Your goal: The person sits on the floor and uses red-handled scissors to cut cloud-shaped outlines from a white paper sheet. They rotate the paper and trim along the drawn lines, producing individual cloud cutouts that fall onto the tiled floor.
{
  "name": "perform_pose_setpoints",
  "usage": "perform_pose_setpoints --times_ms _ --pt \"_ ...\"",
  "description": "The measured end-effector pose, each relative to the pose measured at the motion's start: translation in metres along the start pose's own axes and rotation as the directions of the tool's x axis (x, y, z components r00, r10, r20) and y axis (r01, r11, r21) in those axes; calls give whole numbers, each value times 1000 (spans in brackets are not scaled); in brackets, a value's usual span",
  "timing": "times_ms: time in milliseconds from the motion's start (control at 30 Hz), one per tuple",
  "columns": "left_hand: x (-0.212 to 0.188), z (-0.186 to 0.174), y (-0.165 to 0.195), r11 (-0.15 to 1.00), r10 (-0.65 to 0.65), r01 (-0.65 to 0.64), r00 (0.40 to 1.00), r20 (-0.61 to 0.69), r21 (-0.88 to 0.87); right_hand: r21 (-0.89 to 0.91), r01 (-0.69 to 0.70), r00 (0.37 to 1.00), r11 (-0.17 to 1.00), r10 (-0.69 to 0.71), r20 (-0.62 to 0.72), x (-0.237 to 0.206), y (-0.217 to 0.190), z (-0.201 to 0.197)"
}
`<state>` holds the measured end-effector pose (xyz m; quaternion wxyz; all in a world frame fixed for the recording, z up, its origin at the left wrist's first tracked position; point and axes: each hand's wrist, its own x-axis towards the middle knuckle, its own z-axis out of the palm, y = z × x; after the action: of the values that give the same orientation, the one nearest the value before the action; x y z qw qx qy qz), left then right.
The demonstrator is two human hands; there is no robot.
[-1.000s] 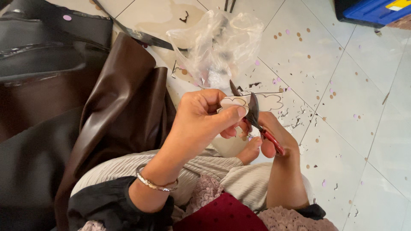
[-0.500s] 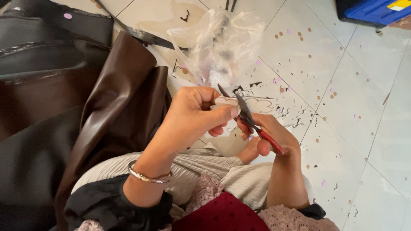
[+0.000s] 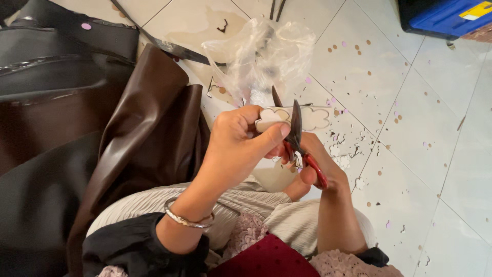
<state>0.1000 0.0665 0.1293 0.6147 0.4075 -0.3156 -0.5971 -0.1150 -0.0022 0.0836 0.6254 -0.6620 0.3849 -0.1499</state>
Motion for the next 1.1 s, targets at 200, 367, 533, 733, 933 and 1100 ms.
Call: perform_pose_setpoints --times_ms 200,367,533,733,933,1100 --pt "-3 0 5 1000 -30 30 999 25 -9 -132 74 997 988 -72 19 -4 12 -4" --pt "-5 0 8 999 -11 8 999 42 52 -166 117 993 979 -113 31 -9 21 -7" --pt "-4 -3 10 987 -12 5 999 43 162 -82 -168 986 982 166 -33 -9 20 -9" --pt "-2 -8 11 974 -68 56 997 46 219 -186 -51 998 981 56 23 -11 11 -11" --pt "0 -11 9 967 -83 68 995 54 246 -226 -97 994 969 105 20 -10 5 -11" --pt "3 -11 4 968 -80 76 997 10 239 -227 -3 999 974 16 52 -6 -1 -9"
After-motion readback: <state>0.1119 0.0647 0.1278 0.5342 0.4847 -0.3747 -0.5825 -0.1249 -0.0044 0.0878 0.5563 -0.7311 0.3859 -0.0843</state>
